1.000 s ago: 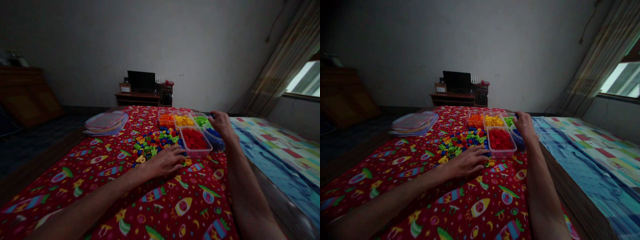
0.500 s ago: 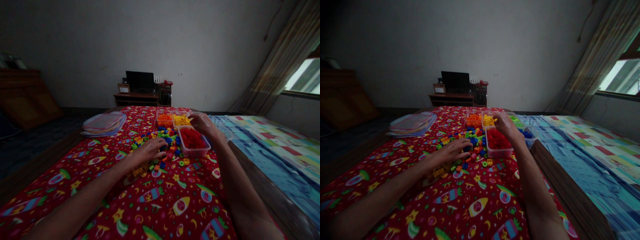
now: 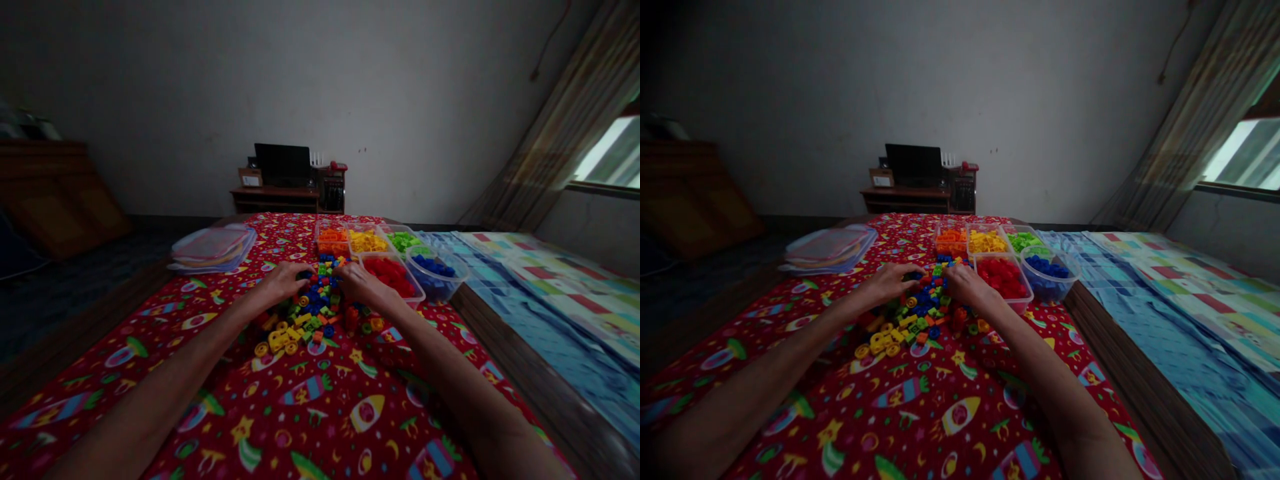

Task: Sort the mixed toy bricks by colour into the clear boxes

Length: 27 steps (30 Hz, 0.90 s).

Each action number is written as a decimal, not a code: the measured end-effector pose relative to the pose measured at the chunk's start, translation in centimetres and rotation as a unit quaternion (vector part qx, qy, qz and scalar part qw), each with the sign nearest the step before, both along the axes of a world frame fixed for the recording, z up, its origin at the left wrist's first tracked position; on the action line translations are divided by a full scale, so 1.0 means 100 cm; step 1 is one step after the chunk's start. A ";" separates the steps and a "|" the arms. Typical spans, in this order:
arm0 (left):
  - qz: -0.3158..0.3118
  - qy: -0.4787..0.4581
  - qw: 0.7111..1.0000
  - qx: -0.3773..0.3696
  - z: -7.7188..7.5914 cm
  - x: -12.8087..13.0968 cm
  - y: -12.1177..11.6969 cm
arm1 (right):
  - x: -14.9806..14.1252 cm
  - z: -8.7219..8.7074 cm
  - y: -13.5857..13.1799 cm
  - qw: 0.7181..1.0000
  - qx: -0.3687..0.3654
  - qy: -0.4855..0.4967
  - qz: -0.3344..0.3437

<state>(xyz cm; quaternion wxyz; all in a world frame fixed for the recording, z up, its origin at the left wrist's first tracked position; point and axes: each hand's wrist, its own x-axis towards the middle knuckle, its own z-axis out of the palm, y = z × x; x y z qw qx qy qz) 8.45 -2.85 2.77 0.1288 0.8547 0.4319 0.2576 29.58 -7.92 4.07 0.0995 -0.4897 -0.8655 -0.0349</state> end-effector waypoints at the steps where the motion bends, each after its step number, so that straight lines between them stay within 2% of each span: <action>1: 0.008 0.002 1.000 0.000 0.002 -0.002 0.000 | 0.000 0.002 0.000 1.000 0.004 -0.002 -0.005; 6: 0.024 -0.039 0.999 -0.005 0.007 -0.008 0.005 | -0.012 0.009 -0.001 0.998 -0.007 -0.049 -0.025; 9: 0.000 -0.144 0.986 -0.088 0.007 -0.007 0.005 | -0.017 0.010 -0.003 0.999 -0.008 -0.036 -0.027; 13: -0.052 -0.308 0.908 -0.280 0.010 0.000 -0.007 | -0.019 0.006 -0.005 0.997 0.045 0.059 0.005; 16: -0.067 -0.339 0.873 -0.343 0.013 0.006 -0.018 | -0.020 0.003 -0.003 0.992 0.055 0.107 0.030; 23: -0.088 -0.326 0.869 -0.361 0.011 0.006 -0.019 | -0.018 -0.001 0.003 0.987 0.050 0.141 0.053; 27: -0.070 -0.288 0.906 -0.301 0.005 0.007 -0.008 | -0.016 -0.002 0.003 0.988 0.029 0.142 0.059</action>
